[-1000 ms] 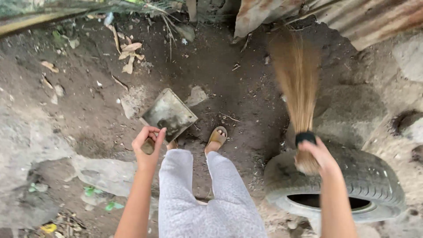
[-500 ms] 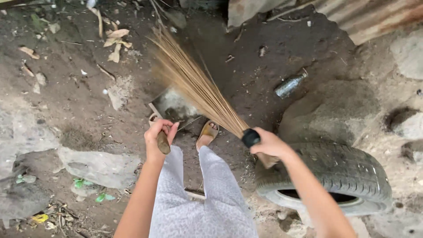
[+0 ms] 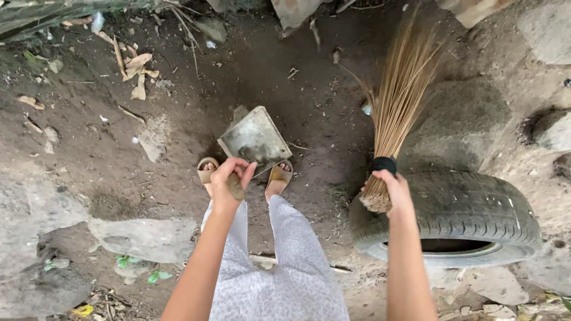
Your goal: The person sweeps dirt and debris from the outdoor ground into a handheld dustpan using a small broom.
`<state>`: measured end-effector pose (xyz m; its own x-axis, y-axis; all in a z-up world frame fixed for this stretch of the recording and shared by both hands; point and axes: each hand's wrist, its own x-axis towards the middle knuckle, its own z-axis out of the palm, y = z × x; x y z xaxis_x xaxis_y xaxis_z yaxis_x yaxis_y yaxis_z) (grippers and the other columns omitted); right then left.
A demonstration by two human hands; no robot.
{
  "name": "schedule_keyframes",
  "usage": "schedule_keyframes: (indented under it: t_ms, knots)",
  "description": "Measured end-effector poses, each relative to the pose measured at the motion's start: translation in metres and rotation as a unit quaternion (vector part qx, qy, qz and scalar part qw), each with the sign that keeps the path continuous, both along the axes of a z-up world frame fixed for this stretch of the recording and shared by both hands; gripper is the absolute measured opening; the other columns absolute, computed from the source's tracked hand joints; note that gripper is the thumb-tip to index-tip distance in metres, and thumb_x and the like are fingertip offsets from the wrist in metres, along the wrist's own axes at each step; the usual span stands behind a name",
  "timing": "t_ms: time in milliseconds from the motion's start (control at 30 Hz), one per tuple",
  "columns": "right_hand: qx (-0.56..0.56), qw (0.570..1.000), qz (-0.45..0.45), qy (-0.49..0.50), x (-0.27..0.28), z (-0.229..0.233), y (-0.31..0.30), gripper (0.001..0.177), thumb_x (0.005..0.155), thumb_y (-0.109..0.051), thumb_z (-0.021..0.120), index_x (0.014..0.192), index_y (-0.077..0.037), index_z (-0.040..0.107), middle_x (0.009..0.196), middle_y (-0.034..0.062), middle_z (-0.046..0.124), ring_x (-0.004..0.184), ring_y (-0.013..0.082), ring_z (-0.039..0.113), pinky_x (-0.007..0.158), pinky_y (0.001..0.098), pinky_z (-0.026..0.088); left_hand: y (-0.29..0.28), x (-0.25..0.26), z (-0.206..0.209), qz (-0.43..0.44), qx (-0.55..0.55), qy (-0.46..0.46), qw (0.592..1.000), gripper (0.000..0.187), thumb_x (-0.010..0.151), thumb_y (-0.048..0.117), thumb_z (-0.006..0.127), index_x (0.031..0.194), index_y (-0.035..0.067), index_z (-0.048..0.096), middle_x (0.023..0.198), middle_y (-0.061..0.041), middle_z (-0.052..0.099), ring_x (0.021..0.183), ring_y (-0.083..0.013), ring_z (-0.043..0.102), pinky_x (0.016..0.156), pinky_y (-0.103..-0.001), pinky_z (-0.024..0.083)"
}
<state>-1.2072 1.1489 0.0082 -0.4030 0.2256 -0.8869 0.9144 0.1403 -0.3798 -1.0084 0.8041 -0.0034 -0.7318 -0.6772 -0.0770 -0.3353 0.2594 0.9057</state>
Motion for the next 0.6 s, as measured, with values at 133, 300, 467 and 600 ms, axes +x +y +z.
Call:
schedule_keyframes:
  t_ms: [133,300,467,600]
  knots:
    - [-0.017,0.998,0.037,0.050,0.004,-0.056,-0.036,0.060,0.067,-0.024,0.079,0.117,0.004,0.058,0.090,0.0204,0.066,0.071,0.0338,0.069,0.063,0.0473,0.059,0.005,-0.024,0.007,-0.025,-0.026,0.019,0.999,0.020,0.082,0.001,0.084,0.087,0.004,0.065,0.068,-0.001,0.051,0.064,-0.0104,0.048,0.059,-0.024,0.043]
    - [0.062,0.879,0.469,0.056,0.005,-0.117,-0.052,0.060,0.062,-0.025,0.083,0.112,0.002,0.067,0.097,0.0171,0.075,0.083,0.0271,0.072,0.079,0.0396,0.057,0.007,-0.033,0.001,-0.065,-0.030,0.002,0.997,0.021,0.085,0.005,0.084,0.085,0.005,0.063,0.062,-0.001,0.050,0.055,-0.0117,0.047,0.055,-0.026,0.042]
    - [0.078,0.828,0.554,-0.042,-0.023,0.008,0.004,0.063,0.058,-0.021,0.082,0.117,-0.007,0.066,0.094,0.0139,0.076,0.083,0.0253,0.073,0.077,0.0404,0.059,-0.009,-0.027,0.008,-0.070,-0.029,0.004,0.997,0.022,0.085,0.005,0.085,0.085,0.005,0.063,0.062,-0.001,0.050,0.056,-0.0126,0.047,0.054,-0.028,0.041]
    - [0.018,0.942,0.317,-0.105,-0.027,0.025,0.081,0.069,0.060,-0.013,0.083,0.124,-0.014,0.056,0.090,0.0210,0.073,0.075,0.0372,0.071,0.066,0.0505,0.059,-0.023,-0.009,0.011,-0.033,-0.025,0.015,0.999,0.022,0.085,0.005,0.084,0.084,0.005,0.062,0.063,-0.001,0.051,0.056,-0.0117,0.047,0.054,-0.028,0.040]
